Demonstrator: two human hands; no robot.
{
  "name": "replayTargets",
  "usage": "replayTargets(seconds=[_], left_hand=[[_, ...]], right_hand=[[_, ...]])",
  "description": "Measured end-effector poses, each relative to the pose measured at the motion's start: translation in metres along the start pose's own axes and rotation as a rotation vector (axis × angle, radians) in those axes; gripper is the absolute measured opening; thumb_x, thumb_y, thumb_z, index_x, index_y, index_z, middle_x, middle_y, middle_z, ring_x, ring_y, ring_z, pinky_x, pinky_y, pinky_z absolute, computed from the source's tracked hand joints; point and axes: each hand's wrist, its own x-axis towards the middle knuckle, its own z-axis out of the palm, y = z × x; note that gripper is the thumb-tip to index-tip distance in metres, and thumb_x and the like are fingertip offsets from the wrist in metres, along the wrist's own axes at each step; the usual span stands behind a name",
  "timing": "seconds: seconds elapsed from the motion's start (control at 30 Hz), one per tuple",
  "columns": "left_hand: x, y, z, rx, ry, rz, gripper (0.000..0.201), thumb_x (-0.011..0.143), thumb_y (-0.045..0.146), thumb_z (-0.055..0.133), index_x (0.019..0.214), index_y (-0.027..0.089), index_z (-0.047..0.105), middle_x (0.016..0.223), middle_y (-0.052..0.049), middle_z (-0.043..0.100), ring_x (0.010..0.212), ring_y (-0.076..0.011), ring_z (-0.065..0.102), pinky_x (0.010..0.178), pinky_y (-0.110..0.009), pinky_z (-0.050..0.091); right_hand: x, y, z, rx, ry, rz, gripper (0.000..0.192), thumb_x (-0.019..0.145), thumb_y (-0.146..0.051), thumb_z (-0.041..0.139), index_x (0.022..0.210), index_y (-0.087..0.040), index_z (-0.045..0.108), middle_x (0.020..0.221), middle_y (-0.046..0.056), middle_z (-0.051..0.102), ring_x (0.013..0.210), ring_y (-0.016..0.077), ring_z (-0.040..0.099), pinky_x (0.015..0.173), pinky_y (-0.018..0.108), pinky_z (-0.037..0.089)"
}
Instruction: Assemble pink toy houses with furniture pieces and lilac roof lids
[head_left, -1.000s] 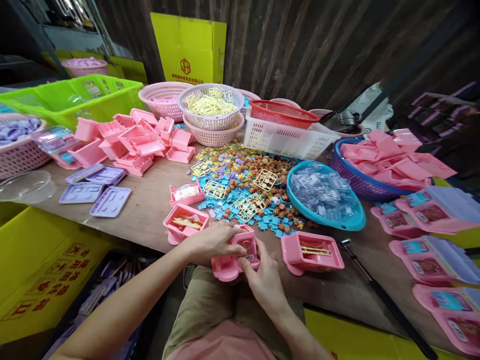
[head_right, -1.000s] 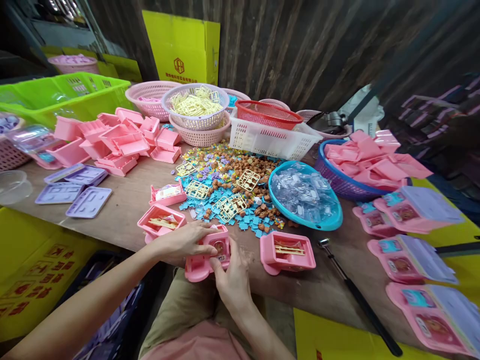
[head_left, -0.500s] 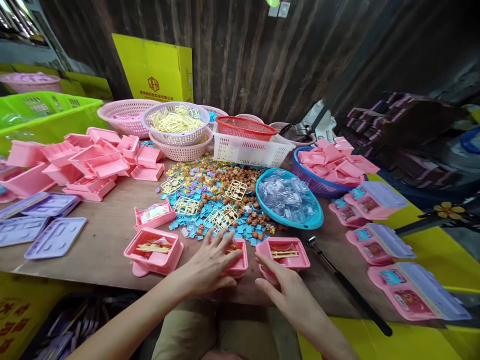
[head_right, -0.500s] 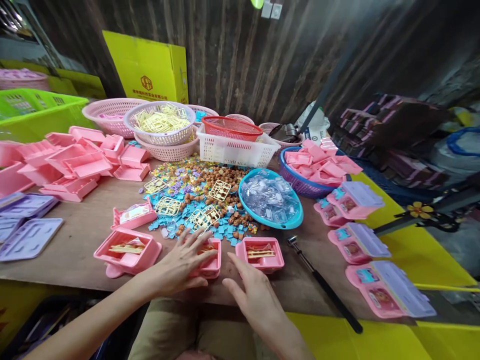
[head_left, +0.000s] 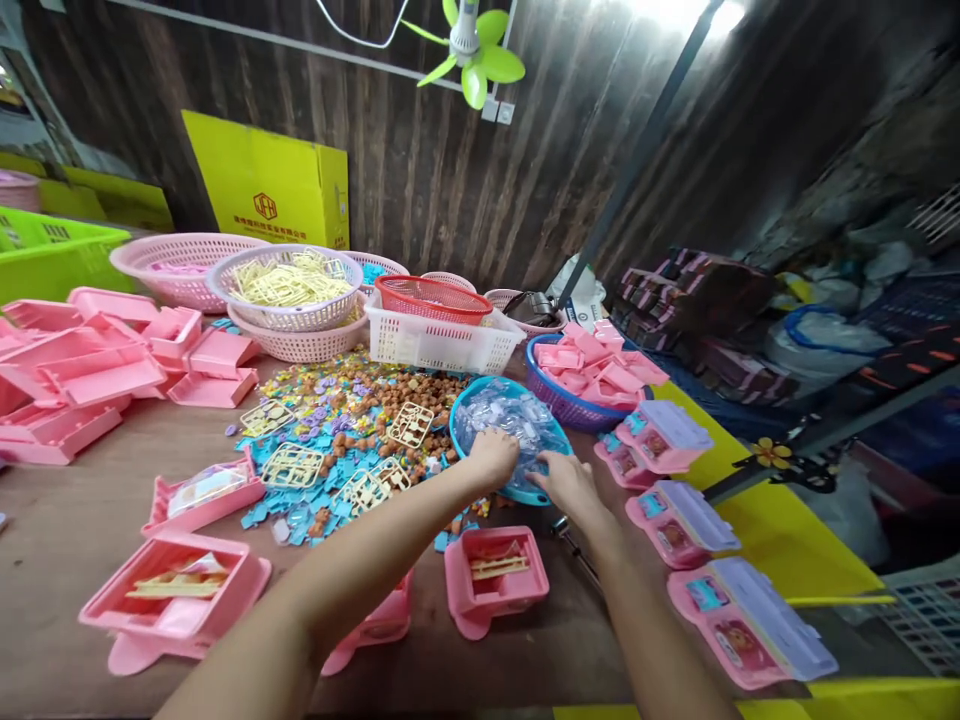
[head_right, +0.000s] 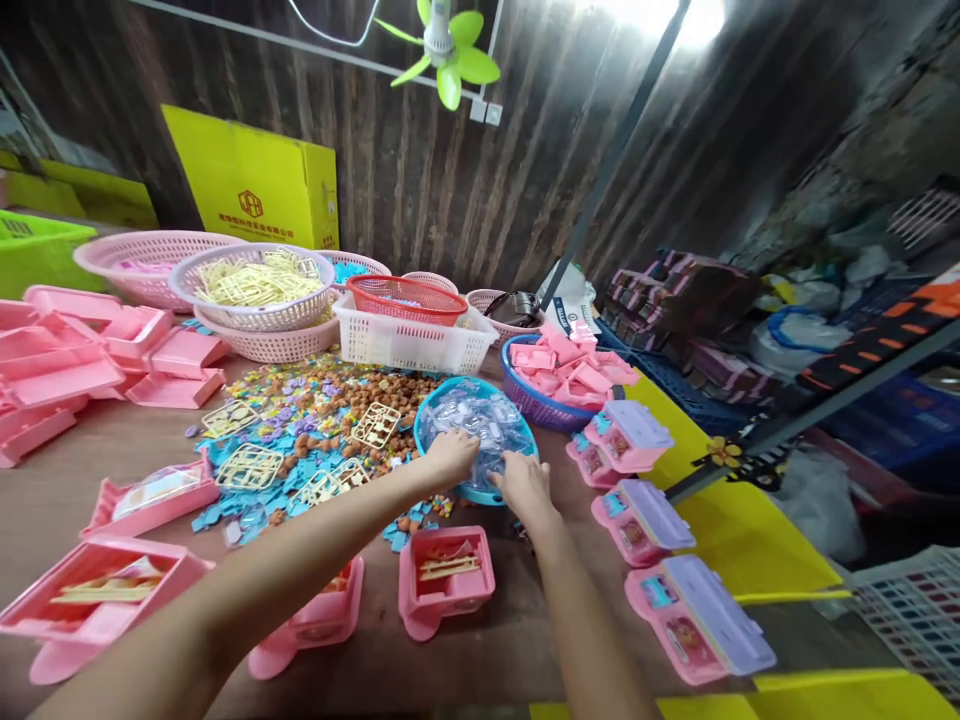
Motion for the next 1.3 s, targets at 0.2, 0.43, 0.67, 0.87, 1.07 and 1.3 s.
replayTargets(seconds=[0.2, 0.43, 0.67, 0.87, 1.07, 1.3], left_hand=[[0.001, -0.009, 0.001, -0.154, -0.019, -0.023, 0.025, 0.076, 0.013, 0.061, 0.101, 0.013, 0.059, 0.102, -0.012, 0.065, 0.099, -0.0258, 0.061, 0.082, -0.038, 0.049], [-0.019, -0.033, -0.011, -0.542, 0.03, -0.039, 0.019, 0.083, 0.014, 0.052, 0.102, 0.015, 0.054, 0.08, -0.006, 0.067, 0.07, -0.0182, 0.066, 0.064, -0.029, 0.052], [-0.057, -0.054, -0.035, -0.966, -0.026, -0.081, 0.015, 0.088, 0.011, 0.04, 0.098, 0.014, 0.051, 0.063, 0.003, 0.059, 0.048, -0.0098, 0.062, 0.054, -0.024, 0.053], [-0.158, -0.117, -0.065, -1.098, -0.16, -0.126, 0.008, 0.085, 0.012, 0.051, 0.077, 0.013, 0.049, 0.054, 0.005, 0.056, 0.039, -0.0051, 0.053, 0.048, -0.019, 0.048], [-0.161, -0.116, -0.051, -1.058, -0.099, -0.258, 0.006, 0.082, 0.011, 0.053, 0.076, 0.013, 0.053, 0.052, 0.006, 0.054, 0.038, -0.0049, 0.051, 0.051, -0.022, 0.051], [-0.053, -0.037, -0.041, -1.084, -0.032, -0.175, 0.028, 0.082, 0.025, 0.058, 0.104, 0.008, 0.055, 0.087, -0.01, 0.066, 0.074, -0.0185, 0.066, 0.069, -0.031, 0.055]], right_hand=[[0.001, 0.006, 0.008, -0.06, -0.179, 0.002, 0.022, 0.089, -0.037, 0.052, 0.087, -0.017, 0.06, 0.083, 0.001, 0.062, 0.07, 0.0106, 0.058, 0.067, 0.028, 0.049], [0.006, -0.015, -0.006, 0.12, -0.135, 0.094, 0.016, 0.071, -0.034, 0.062, 0.072, -0.019, 0.066, 0.068, 0.002, 0.068, 0.067, 0.0189, 0.062, 0.063, 0.029, 0.045], [-0.005, -0.061, -0.012, 0.346, -0.048, 0.163, 0.039, 0.071, -0.052, 0.051, 0.086, -0.017, 0.061, 0.064, 0.003, 0.062, 0.055, 0.0174, 0.059, 0.055, 0.029, 0.046], [-0.042, -0.132, 0.004, 0.514, -0.259, -0.088, 0.026, 0.079, -0.044, 0.05, 0.069, -0.02, 0.054, 0.063, -0.002, 0.049, 0.057, 0.0125, 0.047, 0.052, 0.023, 0.041], [-0.047, -0.163, 0.012, 0.564, 0.086, -0.081, 0.012, 0.072, -0.027, 0.054, 0.082, -0.02, 0.053, 0.081, 0.0, 0.05, 0.066, 0.0125, 0.047, 0.062, 0.026, 0.042], [-0.055, -0.146, -0.038, 0.651, 0.365, 0.114, 0.053, 0.07, -0.027, 0.064, 0.12, -0.023, 0.046, 0.115, 0.005, 0.05, 0.077, 0.0117, 0.05, 0.075, 0.029, 0.044]])
